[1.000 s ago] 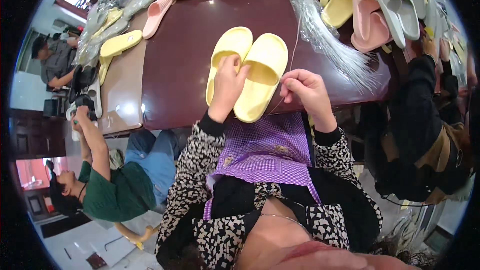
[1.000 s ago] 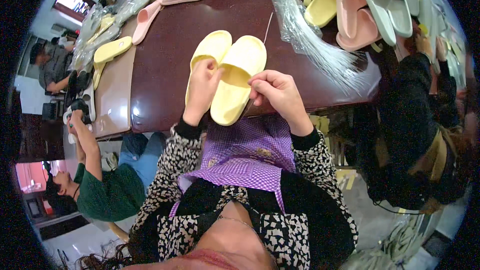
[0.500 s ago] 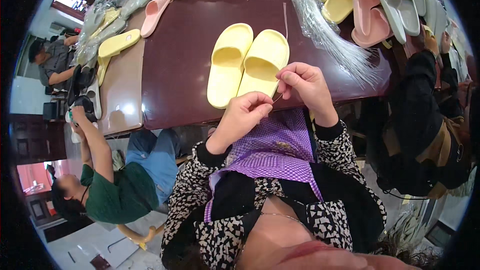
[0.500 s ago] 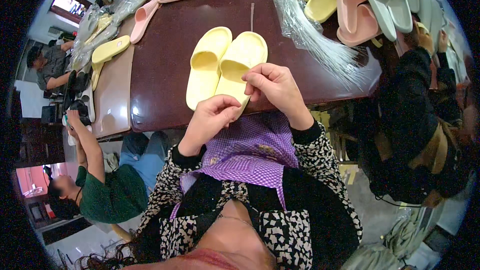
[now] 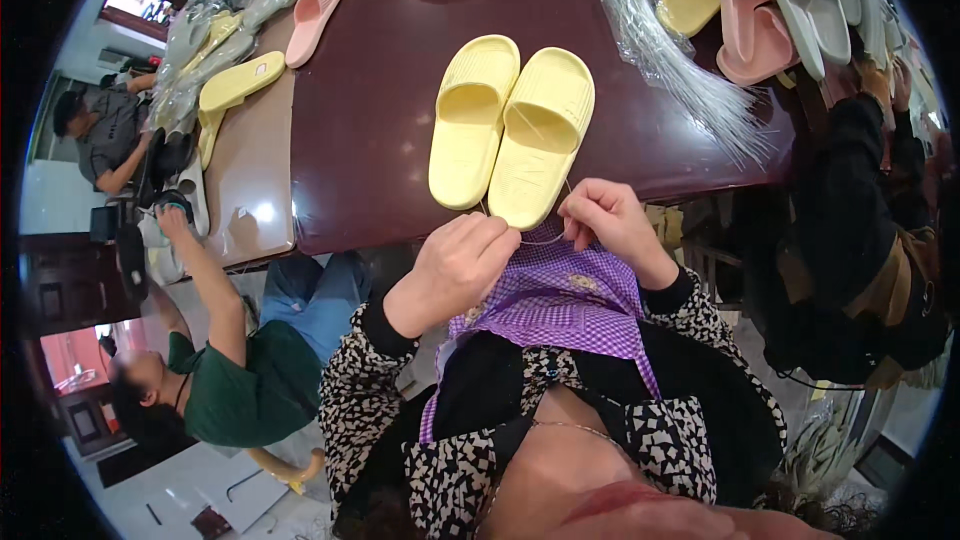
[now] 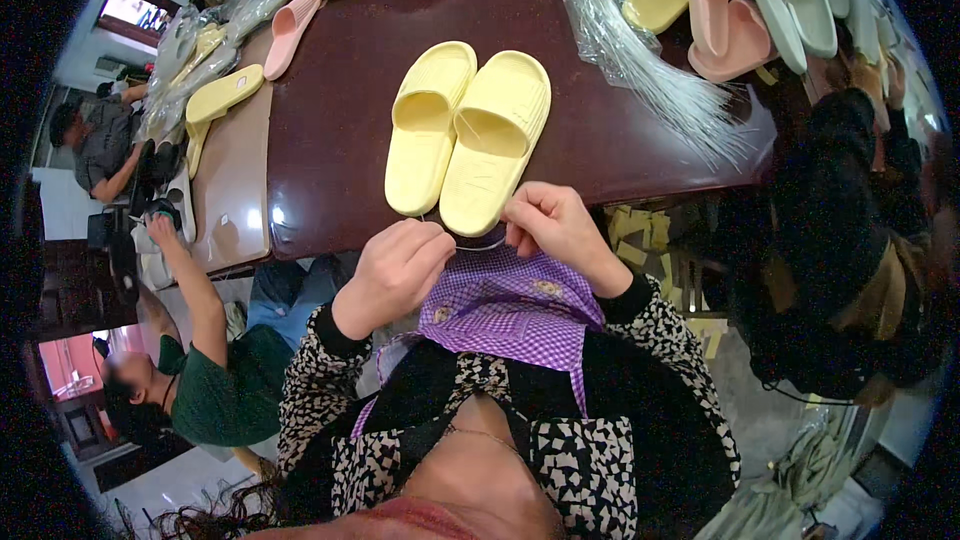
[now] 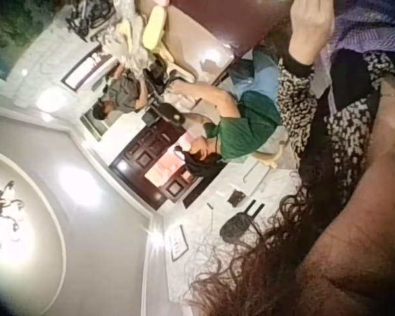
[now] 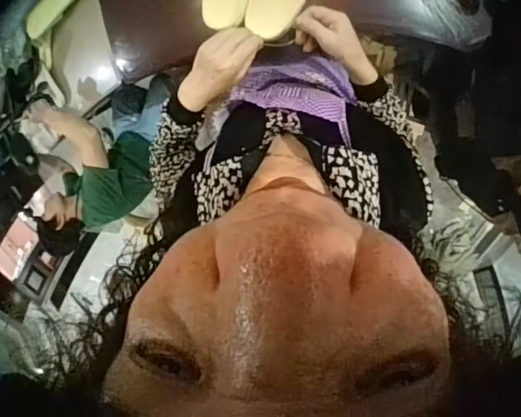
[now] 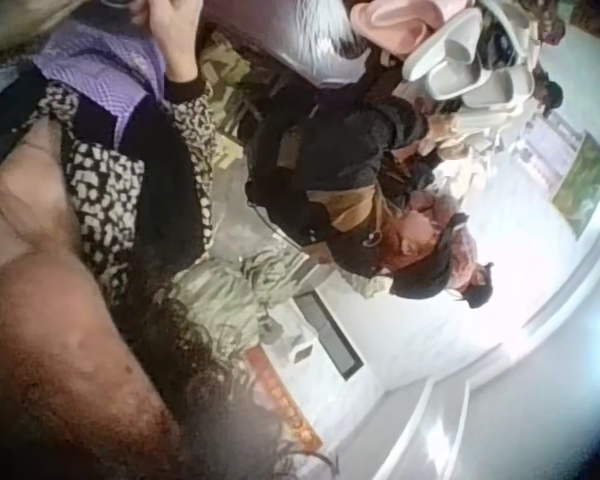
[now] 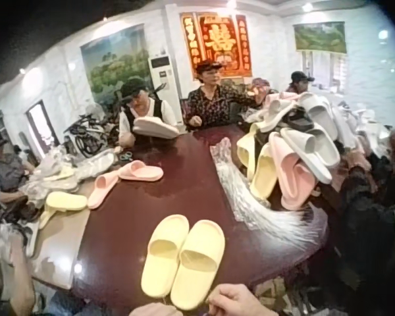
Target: The person repeatedly takes plastic ties from a bundle and threads them through pairs of slippers by hand to fasten the slippers together.
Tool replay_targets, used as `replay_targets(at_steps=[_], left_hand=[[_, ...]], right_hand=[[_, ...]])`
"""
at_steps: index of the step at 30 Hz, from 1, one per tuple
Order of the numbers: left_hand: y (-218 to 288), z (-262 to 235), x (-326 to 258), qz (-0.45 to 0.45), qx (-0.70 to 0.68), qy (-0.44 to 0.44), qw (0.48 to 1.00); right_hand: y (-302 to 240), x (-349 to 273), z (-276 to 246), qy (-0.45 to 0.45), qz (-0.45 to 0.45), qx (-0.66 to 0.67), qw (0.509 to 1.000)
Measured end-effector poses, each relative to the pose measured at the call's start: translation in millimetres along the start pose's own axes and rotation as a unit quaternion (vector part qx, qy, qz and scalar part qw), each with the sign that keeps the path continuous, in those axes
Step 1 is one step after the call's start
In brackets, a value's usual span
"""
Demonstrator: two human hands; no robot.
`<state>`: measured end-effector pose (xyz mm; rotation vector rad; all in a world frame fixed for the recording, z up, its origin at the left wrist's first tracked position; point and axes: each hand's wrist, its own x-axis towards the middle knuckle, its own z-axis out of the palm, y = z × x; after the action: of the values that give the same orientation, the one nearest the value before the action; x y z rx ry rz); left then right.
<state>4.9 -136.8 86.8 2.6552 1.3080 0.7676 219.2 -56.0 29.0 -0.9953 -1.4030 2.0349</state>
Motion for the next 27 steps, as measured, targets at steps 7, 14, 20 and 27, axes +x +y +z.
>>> replay_targets(at_steps=[7, 14, 20, 27], left_hand=[[-28, 13, -14, 0.005, -0.036, -0.069, 0.997], [-66, 19, -21, 0.011, -0.047, -0.063, 0.997], [-94, 11, -4, 0.026, -0.04, -0.041, 0.998], [-112, 38, 7, -0.022, -0.041, 0.023, 0.999]], right_hand=[[40, 1, 20, 0.041, 0.035, 0.147, 0.988], [48, 16, 37, 0.08, 0.041, 0.236, 0.968], [35, 44, 35, 0.086, 0.02, 0.244, 0.966], [22, 43, 15, 0.079, 0.034, 0.119, 0.989]])
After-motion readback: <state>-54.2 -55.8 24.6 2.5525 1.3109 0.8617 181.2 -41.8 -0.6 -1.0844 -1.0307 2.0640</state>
